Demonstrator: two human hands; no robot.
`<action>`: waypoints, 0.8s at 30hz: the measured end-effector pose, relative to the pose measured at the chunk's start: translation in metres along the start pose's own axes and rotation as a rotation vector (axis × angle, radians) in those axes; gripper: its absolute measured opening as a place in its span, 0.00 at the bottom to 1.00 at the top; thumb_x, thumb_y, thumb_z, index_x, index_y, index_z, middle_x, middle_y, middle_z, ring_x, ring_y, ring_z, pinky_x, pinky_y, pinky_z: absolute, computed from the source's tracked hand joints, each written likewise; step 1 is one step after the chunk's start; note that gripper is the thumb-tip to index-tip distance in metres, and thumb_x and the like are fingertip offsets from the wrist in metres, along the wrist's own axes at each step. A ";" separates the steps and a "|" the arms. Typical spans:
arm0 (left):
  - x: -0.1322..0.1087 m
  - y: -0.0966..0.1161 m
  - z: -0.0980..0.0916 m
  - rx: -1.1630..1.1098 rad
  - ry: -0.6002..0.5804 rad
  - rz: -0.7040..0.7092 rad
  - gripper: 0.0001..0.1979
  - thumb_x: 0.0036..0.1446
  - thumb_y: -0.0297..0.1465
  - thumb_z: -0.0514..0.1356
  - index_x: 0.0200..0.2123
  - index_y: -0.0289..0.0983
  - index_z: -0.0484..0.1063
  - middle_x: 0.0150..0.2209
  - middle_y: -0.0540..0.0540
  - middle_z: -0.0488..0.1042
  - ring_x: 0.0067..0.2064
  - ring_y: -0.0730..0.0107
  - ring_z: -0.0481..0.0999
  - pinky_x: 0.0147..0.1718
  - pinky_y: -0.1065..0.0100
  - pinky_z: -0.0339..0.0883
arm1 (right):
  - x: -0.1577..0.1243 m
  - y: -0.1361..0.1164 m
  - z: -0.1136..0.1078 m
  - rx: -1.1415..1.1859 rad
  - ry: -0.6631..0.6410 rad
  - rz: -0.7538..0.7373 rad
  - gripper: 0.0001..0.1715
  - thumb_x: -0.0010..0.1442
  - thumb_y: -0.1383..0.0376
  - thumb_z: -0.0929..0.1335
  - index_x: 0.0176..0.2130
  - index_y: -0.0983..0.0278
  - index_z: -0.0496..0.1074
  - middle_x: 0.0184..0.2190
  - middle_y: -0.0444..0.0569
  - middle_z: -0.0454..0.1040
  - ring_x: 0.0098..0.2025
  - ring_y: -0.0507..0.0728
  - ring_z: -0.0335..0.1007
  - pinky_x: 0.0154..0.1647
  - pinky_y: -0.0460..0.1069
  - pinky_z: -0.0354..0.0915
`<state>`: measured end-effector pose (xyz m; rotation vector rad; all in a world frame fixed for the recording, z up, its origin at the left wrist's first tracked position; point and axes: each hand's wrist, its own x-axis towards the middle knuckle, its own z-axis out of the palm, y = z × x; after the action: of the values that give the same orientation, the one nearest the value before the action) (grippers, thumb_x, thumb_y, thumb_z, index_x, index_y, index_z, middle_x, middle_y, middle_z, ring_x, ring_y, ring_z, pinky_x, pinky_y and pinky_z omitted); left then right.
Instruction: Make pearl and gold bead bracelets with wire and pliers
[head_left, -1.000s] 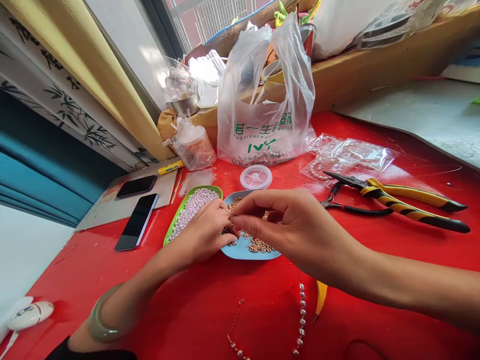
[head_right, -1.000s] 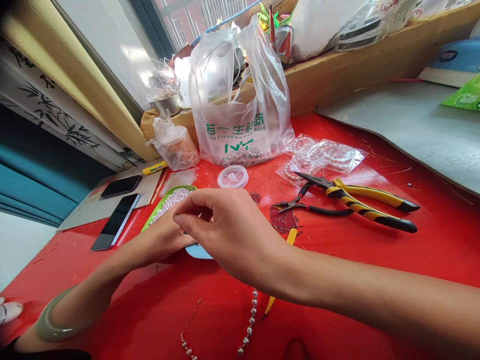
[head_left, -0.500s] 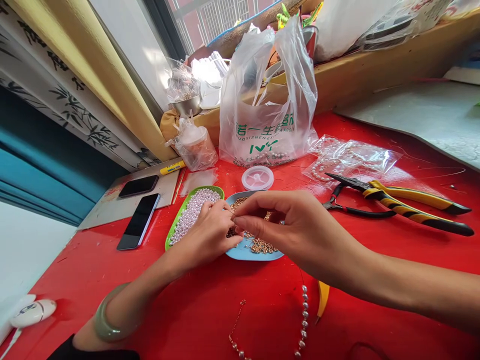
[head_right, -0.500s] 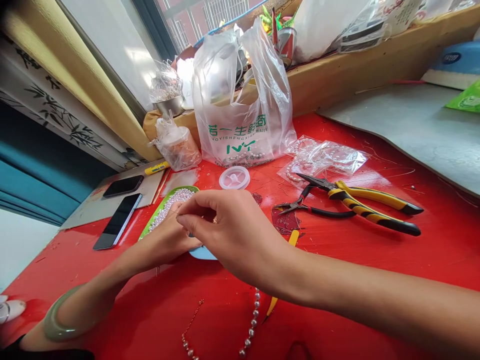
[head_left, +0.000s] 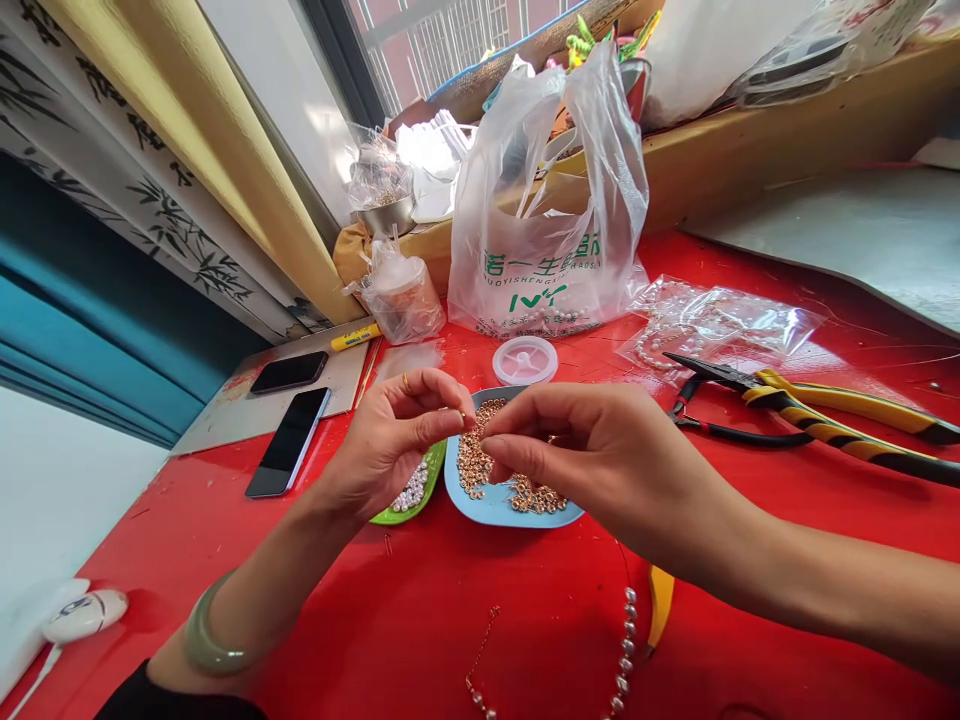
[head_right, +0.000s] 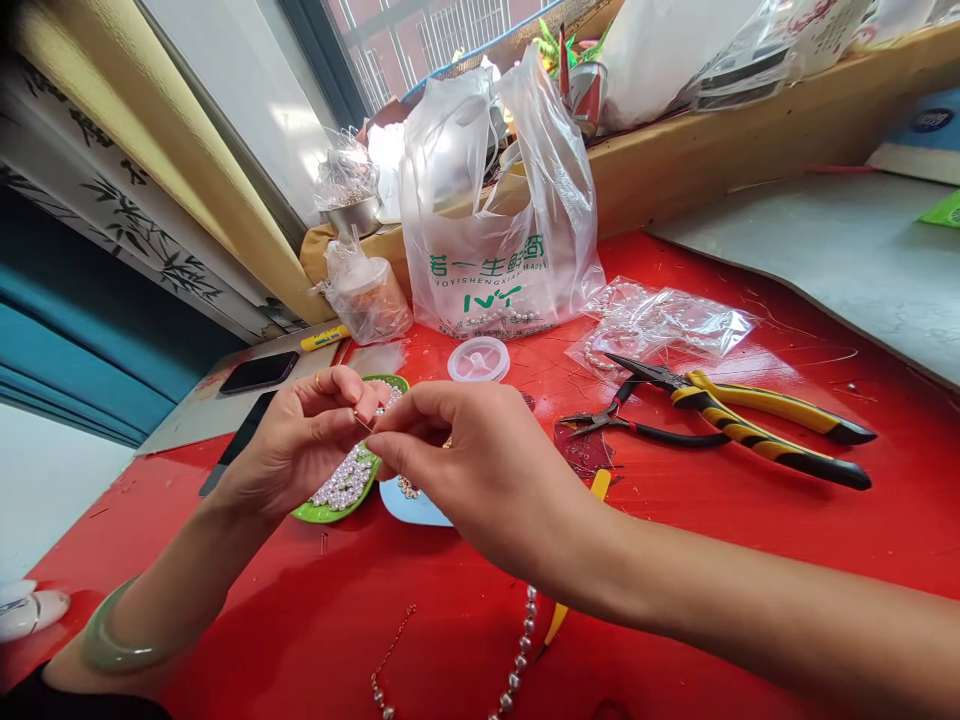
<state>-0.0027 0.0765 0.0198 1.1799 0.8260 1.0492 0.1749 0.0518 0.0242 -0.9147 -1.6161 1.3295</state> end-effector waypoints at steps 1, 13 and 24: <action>0.000 0.000 0.001 -0.002 0.006 0.014 0.07 0.39 0.27 0.71 0.23 0.36 0.75 0.23 0.52 0.74 0.30 0.75 0.71 0.31 0.74 0.65 | 0.000 -0.001 0.000 -0.005 -0.001 -0.003 0.06 0.54 0.70 0.66 0.26 0.66 0.72 0.22 0.44 0.74 0.24 0.49 0.68 0.23 0.43 0.62; -0.002 -0.001 0.002 0.080 -0.084 0.130 0.03 0.45 0.26 0.69 0.24 0.38 0.78 0.24 0.51 0.75 0.31 0.74 0.72 0.34 0.72 0.65 | -0.004 -0.006 0.000 -0.074 -0.031 0.070 0.08 0.52 0.70 0.65 0.23 0.66 0.71 0.18 0.44 0.70 0.22 0.51 0.67 0.21 0.45 0.61; -0.003 -0.002 0.001 0.139 -0.130 0.151 0.02 0.48 0.27 0.68 0.25 0.39 0.79 0.25 0.51 0.74 0.31 0.73 0.71 0.32 0.70 0.65 | -0.003 -0.003 0.000 -0.060 -0.040 0.081 0.08 0.51 0.69 0.64 0.23 0.66 0.71 0.19 0.43 0.70 0.22 0.50 0.65 0.21 0.45 0.59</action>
<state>-0.0019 0.0736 0.0184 1.4314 0.7251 1.0381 0.1760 0.0480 0.0268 -1.0045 -1.6726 1.3692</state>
